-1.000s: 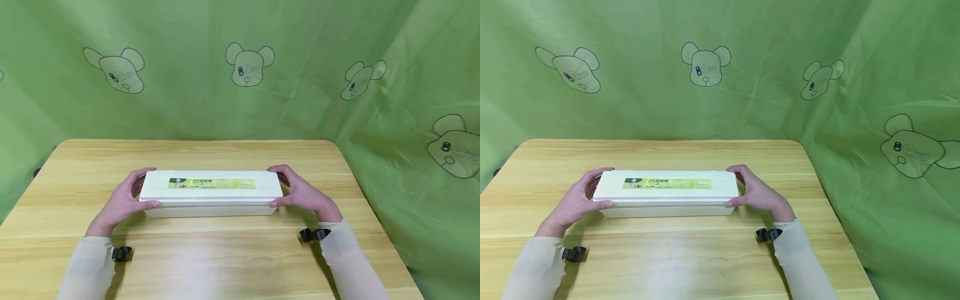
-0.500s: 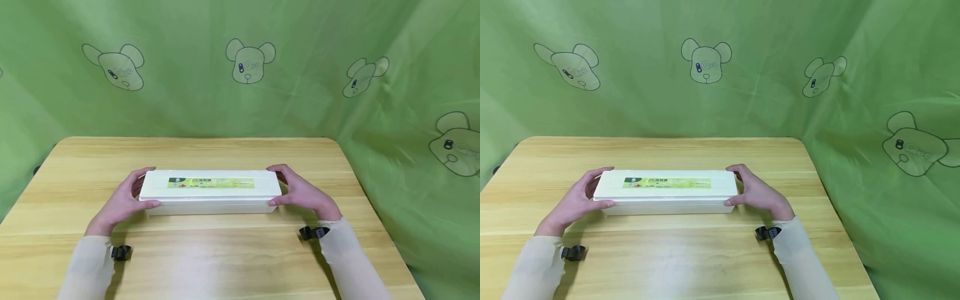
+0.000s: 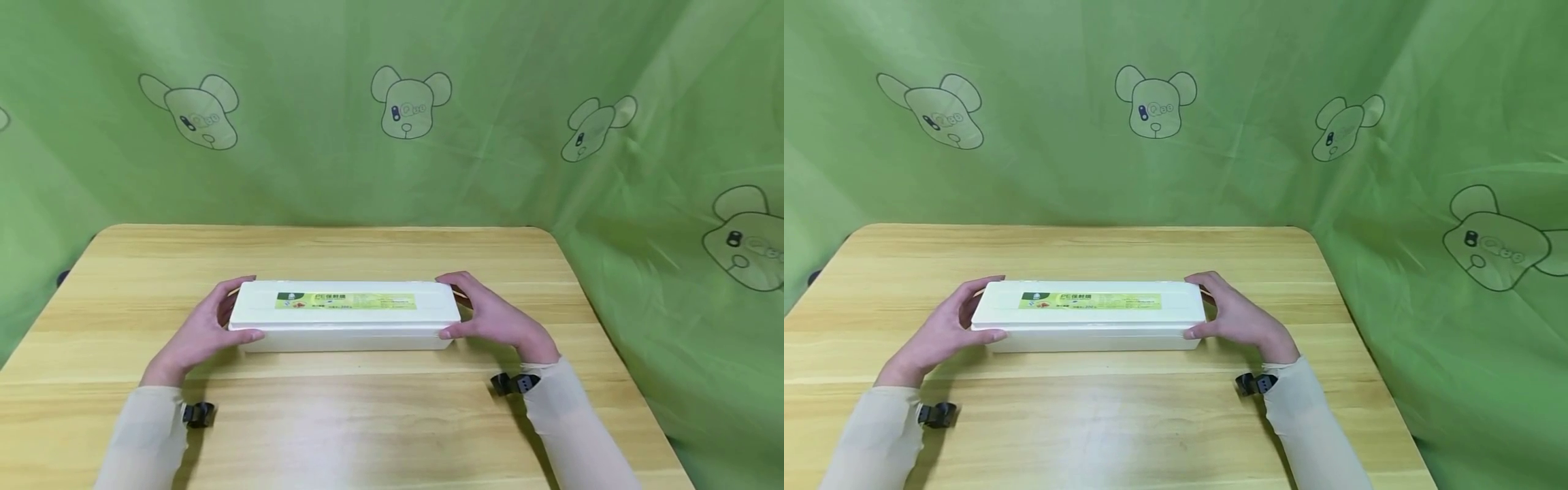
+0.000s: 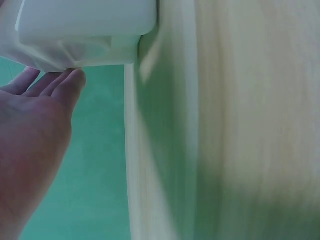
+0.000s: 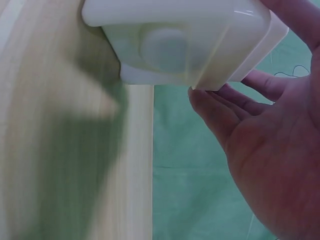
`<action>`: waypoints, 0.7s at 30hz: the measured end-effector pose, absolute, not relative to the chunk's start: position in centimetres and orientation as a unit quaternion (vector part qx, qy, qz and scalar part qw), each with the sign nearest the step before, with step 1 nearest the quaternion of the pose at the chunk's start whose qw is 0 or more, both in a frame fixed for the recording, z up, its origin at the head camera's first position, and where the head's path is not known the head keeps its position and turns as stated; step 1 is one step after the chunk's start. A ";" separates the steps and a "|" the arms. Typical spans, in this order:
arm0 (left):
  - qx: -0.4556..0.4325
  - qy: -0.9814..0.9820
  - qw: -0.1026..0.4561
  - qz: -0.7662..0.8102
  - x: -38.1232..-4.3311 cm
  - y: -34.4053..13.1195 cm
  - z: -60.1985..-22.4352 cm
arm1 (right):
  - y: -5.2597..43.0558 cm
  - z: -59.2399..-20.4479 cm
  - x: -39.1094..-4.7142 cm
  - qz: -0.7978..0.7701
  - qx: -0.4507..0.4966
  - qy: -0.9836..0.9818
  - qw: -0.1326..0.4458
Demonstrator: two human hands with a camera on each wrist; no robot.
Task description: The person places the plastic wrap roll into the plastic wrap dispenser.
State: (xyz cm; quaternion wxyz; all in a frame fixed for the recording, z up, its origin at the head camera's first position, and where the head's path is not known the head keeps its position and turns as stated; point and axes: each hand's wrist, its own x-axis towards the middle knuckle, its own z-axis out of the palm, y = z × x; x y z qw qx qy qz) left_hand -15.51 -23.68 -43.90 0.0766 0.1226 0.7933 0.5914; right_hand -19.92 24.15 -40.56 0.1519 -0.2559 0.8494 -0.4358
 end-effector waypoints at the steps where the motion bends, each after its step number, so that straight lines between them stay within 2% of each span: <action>1: 0.125 0.794 0.077 0.590 -15.5 -23.7 -43.9 | 24.2 -40.6 -19.9 -0.435 -0.258 0.849 0.152; 12: 0.174 0.801 0.083 0.567 -15.5 -24.3 -44.2 | 24.5 -41.7 -19.4 -0.396 -0.261 0.868 0.146; 21: 0.172 0.803 0.086 0.564 -15.4 -24.2 -44.2 | 24.4 -42.1 -19.1 -0.385 -0.254 0.877 0.136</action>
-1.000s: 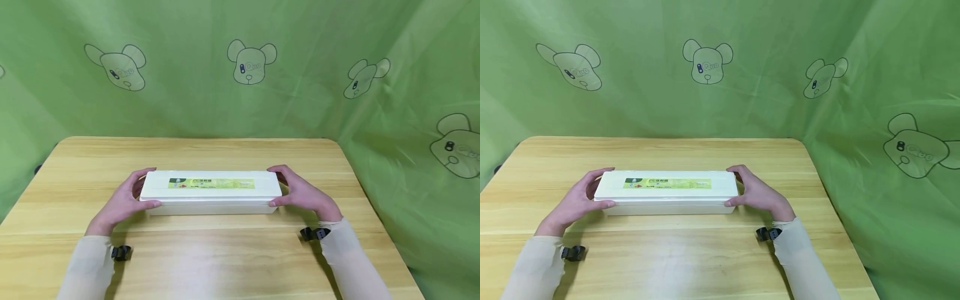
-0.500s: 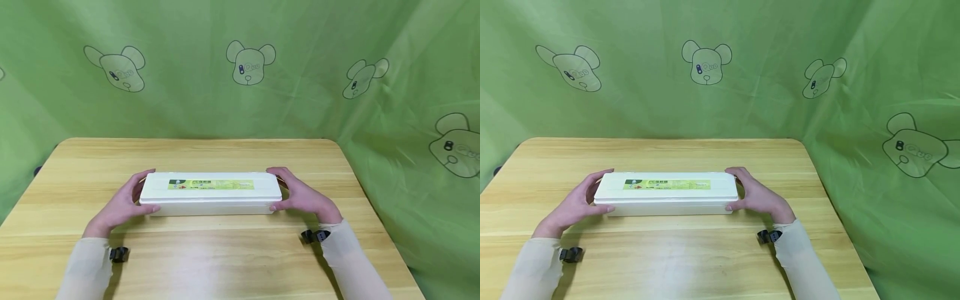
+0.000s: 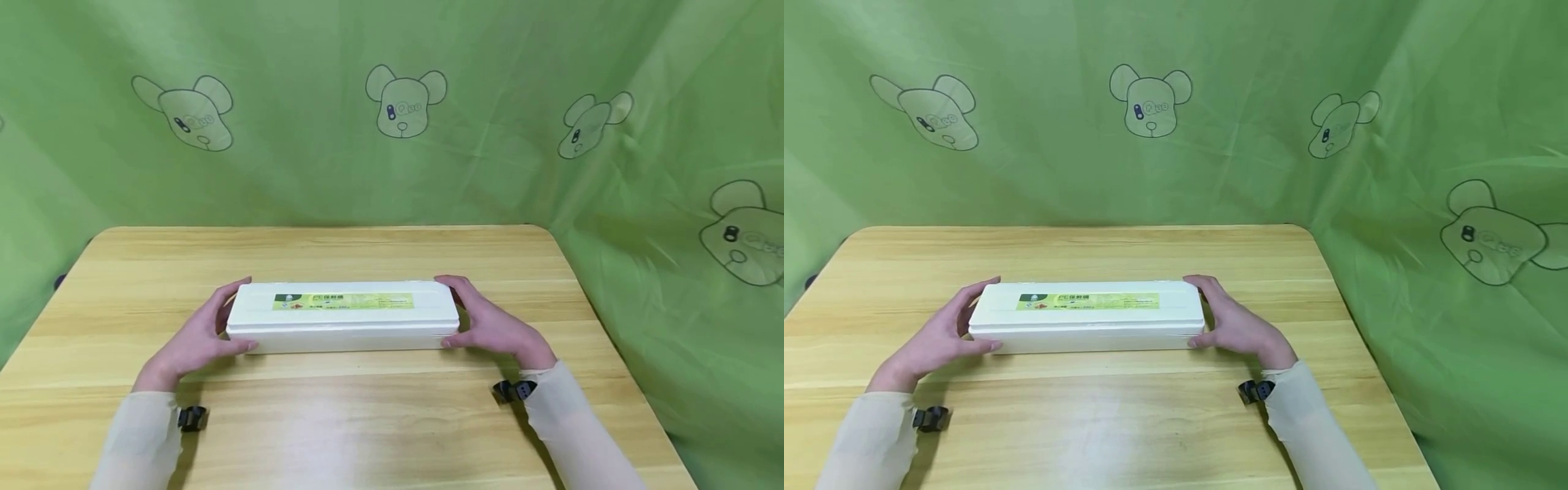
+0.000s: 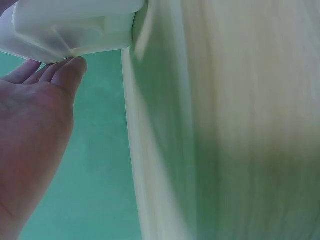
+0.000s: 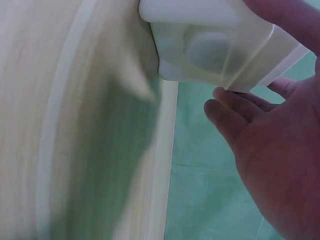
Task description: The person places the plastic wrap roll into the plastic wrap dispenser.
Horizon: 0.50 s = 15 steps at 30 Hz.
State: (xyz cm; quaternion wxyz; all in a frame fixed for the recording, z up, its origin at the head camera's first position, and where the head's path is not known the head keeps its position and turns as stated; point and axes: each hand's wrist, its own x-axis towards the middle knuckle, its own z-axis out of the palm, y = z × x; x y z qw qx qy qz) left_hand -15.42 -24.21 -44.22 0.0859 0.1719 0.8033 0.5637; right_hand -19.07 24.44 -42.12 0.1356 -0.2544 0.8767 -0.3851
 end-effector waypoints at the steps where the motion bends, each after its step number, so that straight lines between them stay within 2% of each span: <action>1: 0.171 0.804 0.085 0.562 -15.4 -24.2 -44.2 | 24.4 -42.1 -19.1 -0.384 -0.255 0.877 0.134; 15: 0.182 0.811 0.081 0.551 -15.4 -24.3 -44.5 | 24.1 -42.2 -19.1 -0.364 -0.264 0.888 0.097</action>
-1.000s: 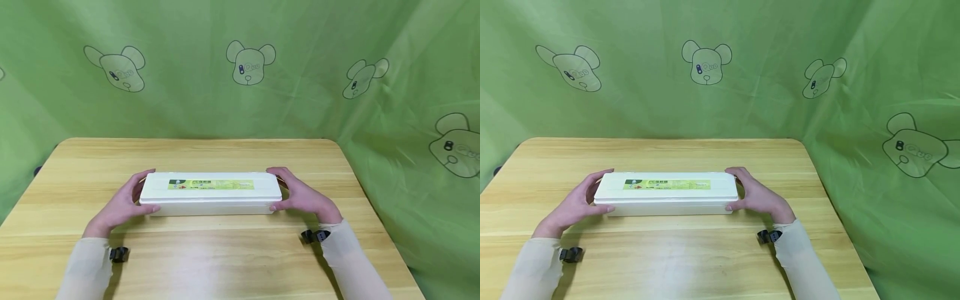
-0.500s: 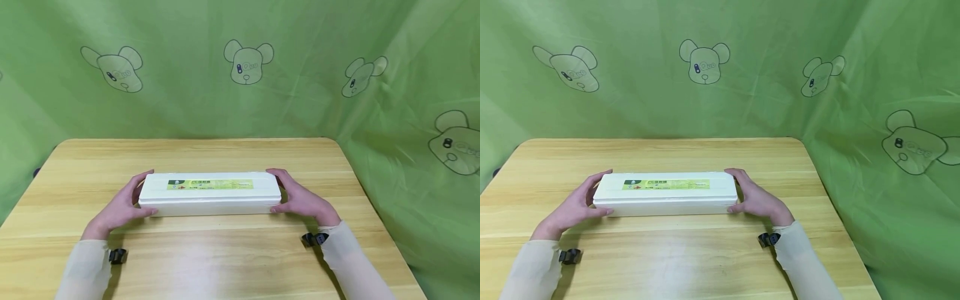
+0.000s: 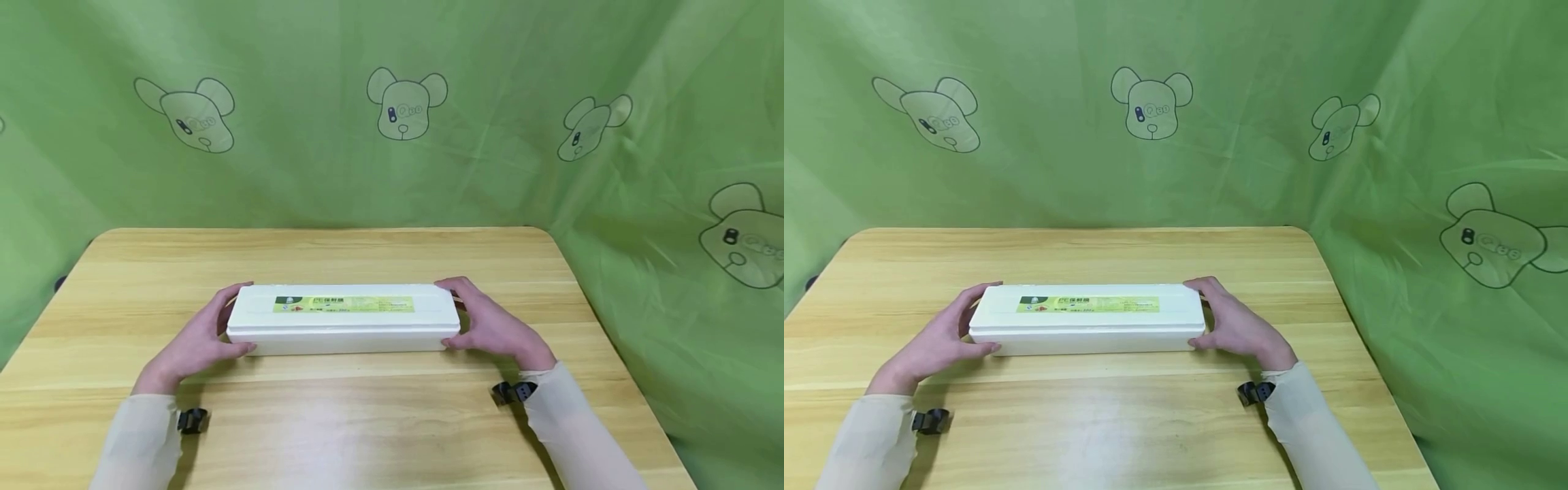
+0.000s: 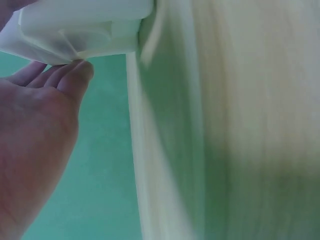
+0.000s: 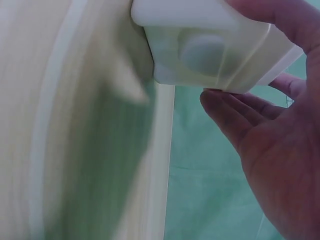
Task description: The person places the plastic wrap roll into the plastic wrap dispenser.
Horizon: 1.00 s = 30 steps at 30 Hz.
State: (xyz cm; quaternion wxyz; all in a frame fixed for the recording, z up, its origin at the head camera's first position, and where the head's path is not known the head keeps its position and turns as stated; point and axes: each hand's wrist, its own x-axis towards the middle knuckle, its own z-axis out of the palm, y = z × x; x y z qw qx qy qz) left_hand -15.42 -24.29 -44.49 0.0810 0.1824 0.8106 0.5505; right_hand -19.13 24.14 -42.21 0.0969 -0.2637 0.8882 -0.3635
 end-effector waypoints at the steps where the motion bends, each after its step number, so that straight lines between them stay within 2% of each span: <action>1: 0.181 0.812 0.081 0.549 -15.4 -24.3 -44.5 | 24.1 -42.3 -19.1 -0.360 -0.266 0.889 0.093; 6: 0.169 0.820 0.082 0.540 -15.3 -24.1 -44.3 | 24.1 -42.3 -19.0 -0.346 -0.272 0.894 0.087; 19: 0.176 0.821 0.087 0.535 -15.2 -24.2 -44.1 | 24.5 -42.3 -19.2 -0.368 -0.263 0.883 0.129; 30: 0.172 0.824 0.088 0.533 -15.3 -24.7 -44.4 | 24.3 -42.4 -19.1 -0.371 -0.260 0.884 0.111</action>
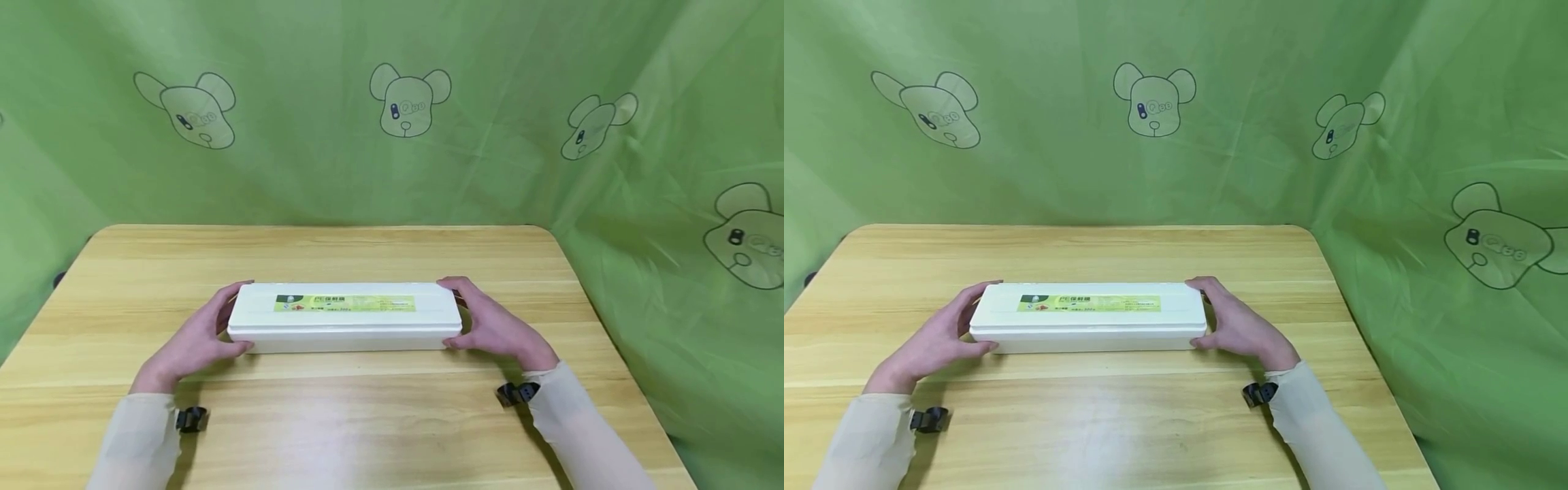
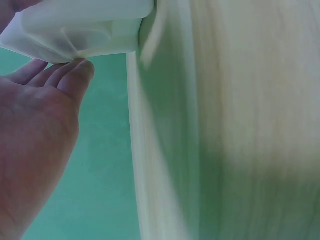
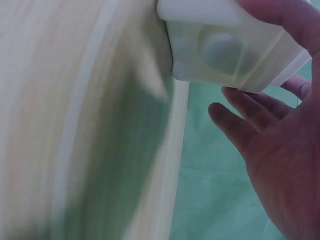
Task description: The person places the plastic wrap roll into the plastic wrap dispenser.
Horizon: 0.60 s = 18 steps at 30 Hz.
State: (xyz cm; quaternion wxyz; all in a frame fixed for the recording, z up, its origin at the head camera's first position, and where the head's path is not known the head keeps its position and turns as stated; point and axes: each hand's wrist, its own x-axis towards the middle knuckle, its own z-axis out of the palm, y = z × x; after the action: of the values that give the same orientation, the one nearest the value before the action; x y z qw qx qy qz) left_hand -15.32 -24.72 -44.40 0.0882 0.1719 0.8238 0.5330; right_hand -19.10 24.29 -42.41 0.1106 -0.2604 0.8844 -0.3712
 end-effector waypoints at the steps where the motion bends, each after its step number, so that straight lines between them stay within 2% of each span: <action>1: 0.172 0.824 0.090 0.533 -15.3 -24.7 -44.4 | 24.3 -42.4 -19.1 -0.365 -0.264 0.886 0.108; 18: 0.163 0.844 0.083 0.504 -15.1 -24.6 -44.2 | 24.2 -42.3 -19.0 -0.327 -0.296 0.894 0.084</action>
State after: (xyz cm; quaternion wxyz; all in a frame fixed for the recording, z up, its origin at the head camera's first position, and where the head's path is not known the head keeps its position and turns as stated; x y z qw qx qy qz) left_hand -15.09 -24.61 -44.20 0.0826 0.1626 0.8441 0.5042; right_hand -18.98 24.22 -42.32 0.0839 -0.2963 0.8936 -0.3266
